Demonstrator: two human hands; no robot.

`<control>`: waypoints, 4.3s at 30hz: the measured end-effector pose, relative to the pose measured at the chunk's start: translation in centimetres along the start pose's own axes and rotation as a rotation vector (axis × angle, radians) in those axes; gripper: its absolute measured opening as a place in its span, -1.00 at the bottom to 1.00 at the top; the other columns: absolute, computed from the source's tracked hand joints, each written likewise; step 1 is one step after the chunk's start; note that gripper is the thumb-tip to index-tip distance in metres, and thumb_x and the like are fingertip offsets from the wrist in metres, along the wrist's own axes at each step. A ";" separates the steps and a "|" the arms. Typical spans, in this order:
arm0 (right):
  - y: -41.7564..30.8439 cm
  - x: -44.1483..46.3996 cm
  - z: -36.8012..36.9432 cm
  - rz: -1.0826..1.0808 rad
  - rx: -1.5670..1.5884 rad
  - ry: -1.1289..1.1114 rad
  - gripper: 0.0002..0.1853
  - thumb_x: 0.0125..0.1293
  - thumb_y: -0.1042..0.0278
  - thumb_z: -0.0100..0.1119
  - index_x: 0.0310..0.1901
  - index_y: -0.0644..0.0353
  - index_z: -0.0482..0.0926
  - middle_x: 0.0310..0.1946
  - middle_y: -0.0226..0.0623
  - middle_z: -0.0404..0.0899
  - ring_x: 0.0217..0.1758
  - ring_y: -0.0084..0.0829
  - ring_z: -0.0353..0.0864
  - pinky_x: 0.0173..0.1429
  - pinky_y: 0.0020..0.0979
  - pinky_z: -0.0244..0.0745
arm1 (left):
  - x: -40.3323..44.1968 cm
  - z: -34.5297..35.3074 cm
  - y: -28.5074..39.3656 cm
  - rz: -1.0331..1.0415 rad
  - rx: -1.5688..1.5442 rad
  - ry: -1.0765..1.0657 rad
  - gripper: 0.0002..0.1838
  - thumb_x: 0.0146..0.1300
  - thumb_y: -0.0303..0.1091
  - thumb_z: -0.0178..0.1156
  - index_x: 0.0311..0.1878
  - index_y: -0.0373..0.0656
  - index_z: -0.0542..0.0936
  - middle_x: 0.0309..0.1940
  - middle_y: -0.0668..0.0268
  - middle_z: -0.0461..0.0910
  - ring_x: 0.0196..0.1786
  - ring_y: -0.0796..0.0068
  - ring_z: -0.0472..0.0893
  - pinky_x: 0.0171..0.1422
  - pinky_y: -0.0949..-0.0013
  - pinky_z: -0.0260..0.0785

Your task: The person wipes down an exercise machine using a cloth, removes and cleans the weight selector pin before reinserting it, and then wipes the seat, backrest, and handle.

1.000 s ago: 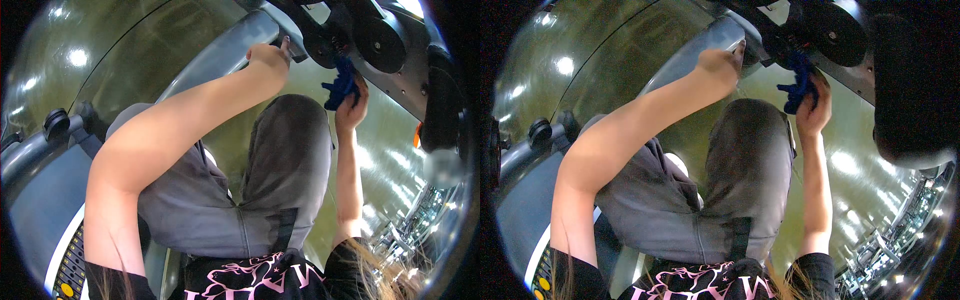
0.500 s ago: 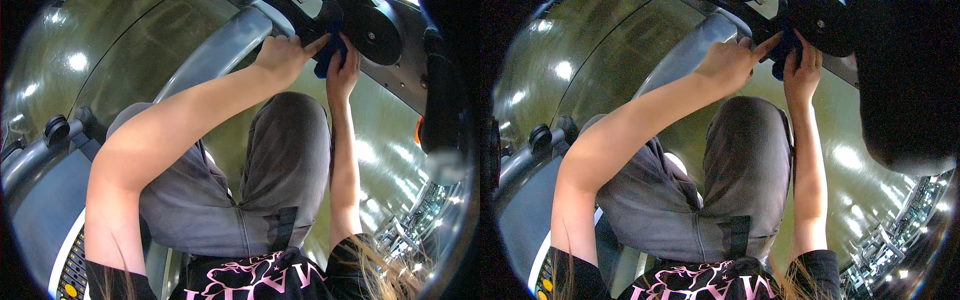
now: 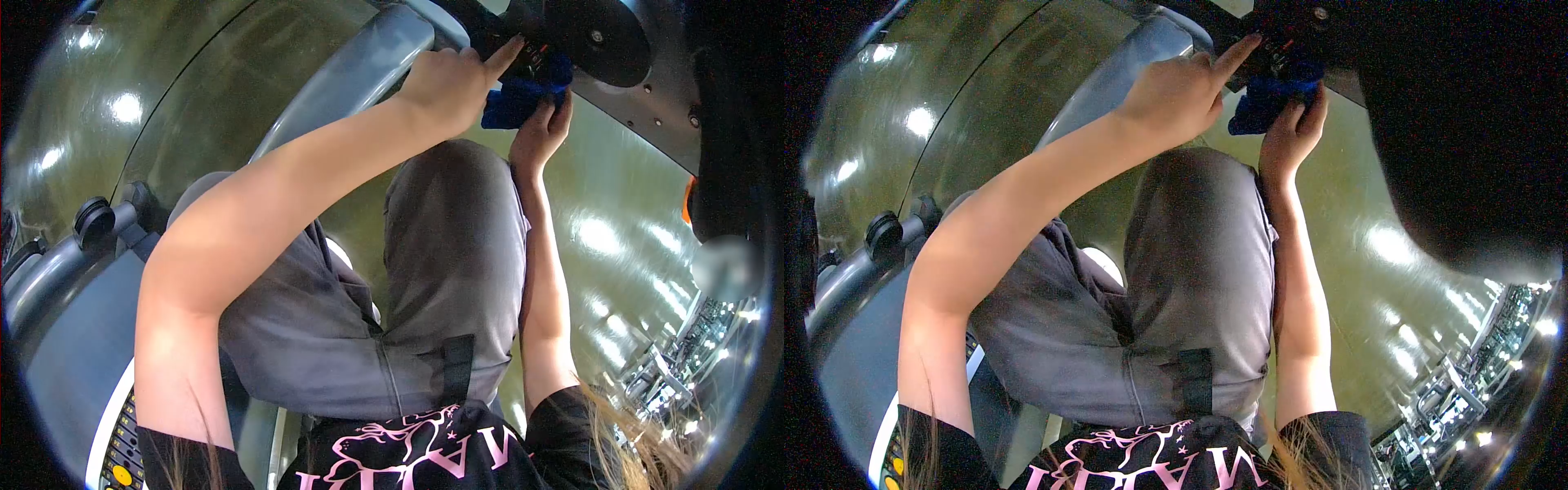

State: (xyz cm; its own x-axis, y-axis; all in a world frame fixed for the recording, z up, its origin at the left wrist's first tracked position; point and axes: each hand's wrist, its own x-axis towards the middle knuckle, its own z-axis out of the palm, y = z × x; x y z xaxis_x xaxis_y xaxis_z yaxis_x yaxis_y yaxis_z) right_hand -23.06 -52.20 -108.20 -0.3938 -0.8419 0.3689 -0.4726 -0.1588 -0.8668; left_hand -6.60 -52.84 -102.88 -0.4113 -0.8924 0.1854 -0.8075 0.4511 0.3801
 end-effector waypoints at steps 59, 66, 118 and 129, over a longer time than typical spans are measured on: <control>-6.8 3.1 -0.4 0.078 0.067 -0.731 -0.78 0.29 0.36 -0.02 -0.11 0.24 0.51 -0.22 -0.22 0.59 -0.20 -0.40 0.59 -0.05 -0.43 0.43 | 0.5 1.2 -5.0 -0.028 -0.541 0.323 -0.43 -0.10 -0.48 0.30 0.01 -0.13 0.27 -0.17 -0.01 0.36 -0.05 -0.06 0.38 0.04 0.13 0.28; -3.5 5.2 1.6 -0.659 -0.324 -0.345 -0.92 0.19 0.53 0.03 -0.30 0.21 0.52 -0.40 -0.25 0.60 -0.38 -0.36 0.60 -0.25 -0.40 0.46 | 2.0 3.9 -3.8 -0.236 -0.684 0.549 -0.46 -0.15 -0.54 0.30 -0.07 -0.16 0.28 -0.20 0.01 0.31 -0.09 -0.02 0.34 0.00 0.15 0.25; -1.6 5.2 3.8 -0.702 -0.344 -0.006 -0.88 0.24 0.53 -0.07 -0.40 0.31 0.47 -0.48 -0.18 0.55 -0.43 -0.30 0.57 -0.30 -0.41 0.44 | 3.8 2.5 -3.7 -0.325 -0.585 0.631 -0.53 -0.22 -0.60 0.23 -0.19 -0.26 0.26 -0.20 -0.04 0.24 -0.09 -0.09 0.28 -0.02 0.05 0.16; -1.1 5.0 3.5 -0.621 -0.334 -0.026 -0.84 0.28 0.48 -0.07 -0.32 0.35 0.50 -0.45 -0.18 0.57 -0.39 -0.39 0.57 -0.25 -0.46 0.45 | 5.1 -1.0 -7.2 -0.364 -0.542 0.975 -0.50 -0.21 -0.63 0.20 -0.13 -0.29 0.23 -0.17 -0.08 0.26 -0.06 -0.14 0.29 0.06 0.09 0.18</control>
State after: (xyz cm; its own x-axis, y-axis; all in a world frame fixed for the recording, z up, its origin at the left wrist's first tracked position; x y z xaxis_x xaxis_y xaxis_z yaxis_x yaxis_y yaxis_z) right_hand -21.74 -58.09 -106.57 0.0443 -0.6592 0.7506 -0.8221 -0.4509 -0.3475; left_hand -2.43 -60.60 -103.75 0.4953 -0.7016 0.5123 -0.4279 0.3162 0.8467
